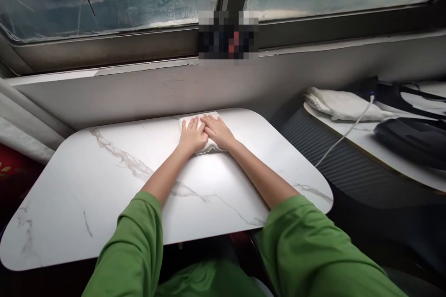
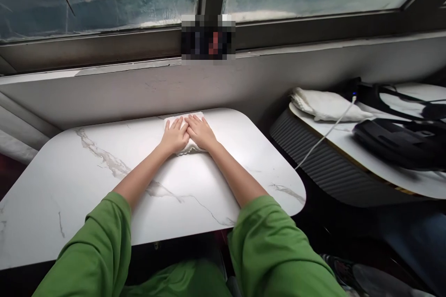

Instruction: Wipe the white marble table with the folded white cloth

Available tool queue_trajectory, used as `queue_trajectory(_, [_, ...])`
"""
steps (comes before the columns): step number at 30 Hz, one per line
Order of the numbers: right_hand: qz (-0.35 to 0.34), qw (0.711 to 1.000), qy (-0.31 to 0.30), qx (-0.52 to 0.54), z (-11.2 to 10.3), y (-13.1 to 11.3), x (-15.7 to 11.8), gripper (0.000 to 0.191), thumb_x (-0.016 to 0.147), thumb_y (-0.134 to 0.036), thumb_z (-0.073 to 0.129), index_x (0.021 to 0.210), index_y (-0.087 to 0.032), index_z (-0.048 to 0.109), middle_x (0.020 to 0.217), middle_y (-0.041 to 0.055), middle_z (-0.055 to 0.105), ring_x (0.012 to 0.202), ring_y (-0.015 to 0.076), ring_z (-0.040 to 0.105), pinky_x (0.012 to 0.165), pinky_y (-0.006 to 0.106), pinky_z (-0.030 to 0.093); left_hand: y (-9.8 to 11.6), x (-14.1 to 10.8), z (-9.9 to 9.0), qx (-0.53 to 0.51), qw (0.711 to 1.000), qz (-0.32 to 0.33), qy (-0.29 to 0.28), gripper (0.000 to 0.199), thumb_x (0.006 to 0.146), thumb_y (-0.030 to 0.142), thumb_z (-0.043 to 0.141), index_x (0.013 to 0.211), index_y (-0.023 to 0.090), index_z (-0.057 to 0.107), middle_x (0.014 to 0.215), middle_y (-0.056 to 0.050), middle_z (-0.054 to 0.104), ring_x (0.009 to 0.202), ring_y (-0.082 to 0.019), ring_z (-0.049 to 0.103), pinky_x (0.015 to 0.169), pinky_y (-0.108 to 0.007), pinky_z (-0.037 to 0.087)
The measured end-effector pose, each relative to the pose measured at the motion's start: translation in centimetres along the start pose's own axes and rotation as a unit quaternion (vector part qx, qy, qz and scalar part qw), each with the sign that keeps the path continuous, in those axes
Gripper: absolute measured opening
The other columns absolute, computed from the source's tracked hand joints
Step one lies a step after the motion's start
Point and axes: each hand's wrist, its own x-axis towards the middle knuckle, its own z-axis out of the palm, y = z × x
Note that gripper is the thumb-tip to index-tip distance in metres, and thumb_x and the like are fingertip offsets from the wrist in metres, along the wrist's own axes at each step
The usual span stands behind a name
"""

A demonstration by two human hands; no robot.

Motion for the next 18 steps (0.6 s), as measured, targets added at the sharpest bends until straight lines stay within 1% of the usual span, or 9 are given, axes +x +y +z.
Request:
queue_trajectory(2, [-0.003,1.0,-0.011,-0.008,-0.2,0.1,-2.3,0.054,0.096,-0.024,0.022,0.146,-0.009,0.036,0.155,0.0109,0.031,0.145,0.0228,0.022,0.118,0.047,0.018,1.2,-1.5,0.0,0.004,1.0,0.012,-0.003,0.052,0.097,0.032,0.035,0.146,0.013,0.037,0.155,-0.016,0.028,0.143,-0.027,0.025,0.118,-0.052,0.011])
queue_trajectory(4, [-0.013,1.0,-0.02,-0.004,-0.6,0.5,-5.4,0.055,0.097,-0.027,0.021,0.148,-0.01,0.033,0.155,0.0109,0.03,0.145,0.0225,0.021,0.118,0.047,0.017,3.2,-3.6,-0.1,0.004,1.0,0.025,-0.011,0.054,0.097,0.034,0.035,0.147,0.013,0.036,0.155,-0.017,0.027,0.144,-0.028,0.025,0.117,-0.054,0.012])
queue_trajectory(7, [-0.037,0.999,-0.018,0.013,-1.5,1.7,-11.4,0.054,0.098,-0.031,0.02,0.148,-0.015,0.032,0.155,0.0095,0.03,0.145,0.0221,0.021,0.118,0.05,0.018,7.6,-7.2,-0.6,-0.005,0.998,0.044,-0.033,0.058,0.097,0.036,0.034,0.148,0.008,0.031,0.155,-0.021,0.024,0.144,-0.032,0.021,0.116,-0.058,0.012])
queue_trajectory(9, [-0.055,0.998,-0.009,0.02,-2.0,2.6,-15.7,0.052,0.099,-0.033,0.021,0.149,-0.021,0.031,0.155,0.0075,0.032,0.145,0.0218,0.022,0.117,0.052,0.019,10.6,-9.6,-1.1,-0.015,0.996,0.062,-0.066,0.061,0.097,0.036,0.032,0.148,0.004,0.029,0.155,-0.023,0.022,0.144,-0.035,0.018,0.115,-0.061,0.012])
queue_trajectory(12, [-0.063,0.998,0.015,0.018,-2.4,3.9,-21.1,0.05,0.1,-0.033,0.024,0.15,-0.029,0.026,0.155,0.0045,0.033,0.144,0.0214,0.023,0.117,0.053,0.02,14.1,-12.0,-1.9,-0.033,0.988,0.103,-0.112,0.062,0.097,0.036,0.029,0.149,0.001,0.026,0.155,-0.024,0.018,0.145,-0.037,0.012,0.114,-0.064,0.013])
queue_trajectory(14, [-0.058,0.998,0.027,0.014,-2.5,4.5,-23.0,0.051,0.1,-0.032,0.024,0.15,-0.03,0.024,0.155,0.0044,0.032,0.144,0.0217,0.023,0.116,0.054,0.021,15.3,-12.7,-2.2,-0.041,0.983,0.126,-0.126,0.063,0.098,0.035,0.028,0.15,0.001,0.023,0.156,-0.024,0.016,0.145,-0.037,0.01,0.114,-0.063,0.013])
queue_trajectory(15, [-0.055,0.998,0.029,0.012,-2.6,4.8,-23.3,0.051,0.099,-0.031,0.024,0.15,-0.03,0.025,0.155,0.0051,0.033,0.144,0.0222,0.023,0.116,0.054,0.022,15.6,-12.6,-2.1,-0.042,0.982,0.13,-0.129,0.063,0.098,0.036,0.028,0.15,0.001,0.022,0.156,-0.023,0.016,0.145,-0.037,0.01,0.114,-0.064,0.013])
queue_trajectory(16, [-0.053,0.998,0.028,0.01,-2.6,5.1,-23.2,0.051,0.099,-0.032,0.025,0.15,-0.028,0.026,0.154,0.006,0.033,0.144,0.0228,0.024,0.116,0.055,0.022,15.6,-12.3,-2.0,-0.042,0.982,0.129,-0.131,0.063,0.098,0.036,0.028,0.15,0.001,0.022,0.156,-0.023,0.016,0.145,-0.037,0.01,0.114,-0.064,0.012])
queue_trajectory(18, [-0.044,0.999,0.023,0.008,-2.6,5.7,-21.7,0.05,0.098,-0.033,0.025,0.148,-0.025,0.031,0.153,0.008,0.036,0.143,0.024,0.026,0.115,0.056,0.023,15.2,-11.0,-1.5,-0.04,0.984,0.121,-0.121,0.064,0.098,0.037,0.028,0.15,0.0,0.023,0.156,-0.023,0.017,0.145,-0.036,0.011,0.114,-0.064,0.012])
